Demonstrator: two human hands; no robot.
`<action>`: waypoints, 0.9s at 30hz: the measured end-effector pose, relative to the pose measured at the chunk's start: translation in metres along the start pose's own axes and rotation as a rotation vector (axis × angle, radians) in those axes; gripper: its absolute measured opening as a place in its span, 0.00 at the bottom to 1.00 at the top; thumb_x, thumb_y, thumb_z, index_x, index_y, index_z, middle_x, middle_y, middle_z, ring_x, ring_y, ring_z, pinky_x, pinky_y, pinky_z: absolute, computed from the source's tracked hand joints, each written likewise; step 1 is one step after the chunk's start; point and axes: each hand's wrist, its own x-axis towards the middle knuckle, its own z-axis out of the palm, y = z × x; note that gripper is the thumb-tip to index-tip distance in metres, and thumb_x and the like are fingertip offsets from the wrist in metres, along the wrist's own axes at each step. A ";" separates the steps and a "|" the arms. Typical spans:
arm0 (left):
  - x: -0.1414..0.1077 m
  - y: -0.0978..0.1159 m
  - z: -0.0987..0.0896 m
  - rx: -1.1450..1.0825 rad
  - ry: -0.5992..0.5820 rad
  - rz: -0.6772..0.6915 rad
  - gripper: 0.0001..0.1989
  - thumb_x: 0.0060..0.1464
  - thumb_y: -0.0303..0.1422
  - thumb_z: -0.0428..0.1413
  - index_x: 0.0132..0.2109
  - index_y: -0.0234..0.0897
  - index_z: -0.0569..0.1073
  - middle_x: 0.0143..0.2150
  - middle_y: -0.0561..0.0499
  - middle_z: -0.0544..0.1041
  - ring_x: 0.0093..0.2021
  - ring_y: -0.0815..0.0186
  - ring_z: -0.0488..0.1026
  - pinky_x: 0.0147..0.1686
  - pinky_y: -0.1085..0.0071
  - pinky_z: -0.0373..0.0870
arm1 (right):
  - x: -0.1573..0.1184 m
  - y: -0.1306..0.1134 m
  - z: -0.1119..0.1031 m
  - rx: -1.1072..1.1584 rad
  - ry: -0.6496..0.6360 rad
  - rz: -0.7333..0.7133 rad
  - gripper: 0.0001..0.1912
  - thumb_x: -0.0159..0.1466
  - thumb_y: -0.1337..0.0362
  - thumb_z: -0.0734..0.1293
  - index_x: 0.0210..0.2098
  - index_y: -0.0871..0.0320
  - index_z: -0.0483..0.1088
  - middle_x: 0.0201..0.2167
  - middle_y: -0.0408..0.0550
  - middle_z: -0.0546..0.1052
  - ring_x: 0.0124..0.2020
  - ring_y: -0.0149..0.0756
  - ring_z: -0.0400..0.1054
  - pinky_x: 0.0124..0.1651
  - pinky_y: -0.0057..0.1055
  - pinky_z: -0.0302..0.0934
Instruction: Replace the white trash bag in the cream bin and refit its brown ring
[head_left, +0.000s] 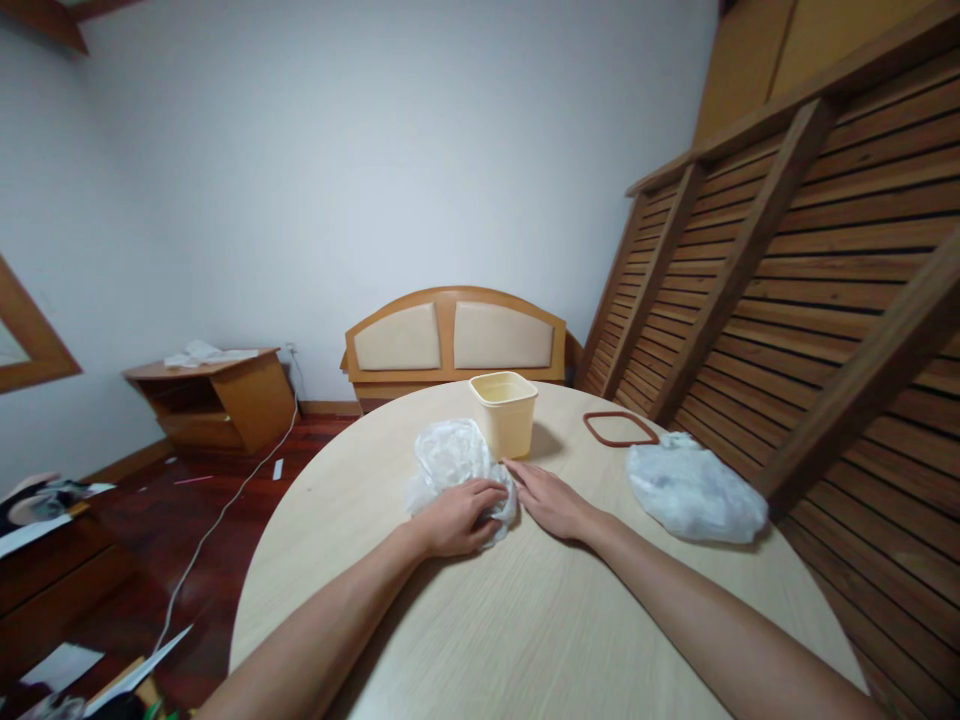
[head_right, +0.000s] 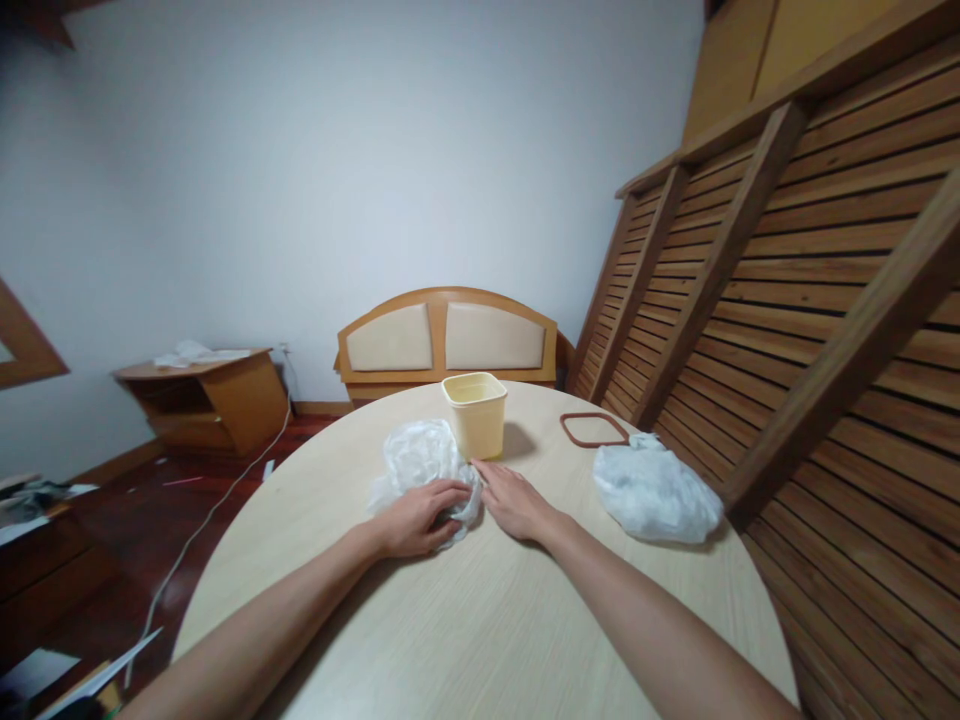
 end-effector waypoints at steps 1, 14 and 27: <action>-0.002 0.004 -0.003 -0.023 -0.001 0.017 0.23 0.60 0.34 0.55 0.61 0.35 0.68 0.62 0.39 0.71 0.62 0.56 0.69 0.63 0.60 0.66 | -0.003 -0.001 -0.004 0.041 0.026 -0.014 0.27 0.70 0.66 0.55 0.68 0.59 0.57 0.67 0.59 0.65 0.66 0.43 0.60 0.68 0.47 0.53; -0.009 0.003 -0.043 0.078 0.078 -0.044 0.17 0.60 0.40 0.54 0.53 0.39 0.74 0.48 0.43 0.78 0.49 0.56 0.75 0.51 0.61 0.70 | -0.018 -0.039 -0.029 0.056 -0.041 -0.270 0.22 0.64 0.60 0.70 0.57 0.55 0.71 0.48 0.53 0.79 0.49 0.43 0.72 0.55 0.39 0.62; -0.010 -0.004 -0.045 -0.044 0.118 -0.098 0.11 0.57 0.28 0.52 0.44 0.39 0.76 0.39 0.49 0.80 0.38 0.64 0.76 0.42 0.70 0.70 | -0.019 -0.033 -0.038 0.002 -0.142 -0.161 0.16 0.63 0.63 0.69 0.51 0.53 0.76 0.29 0.44 0.80 0.28 0.34 0.71 0.33 0.26 0.57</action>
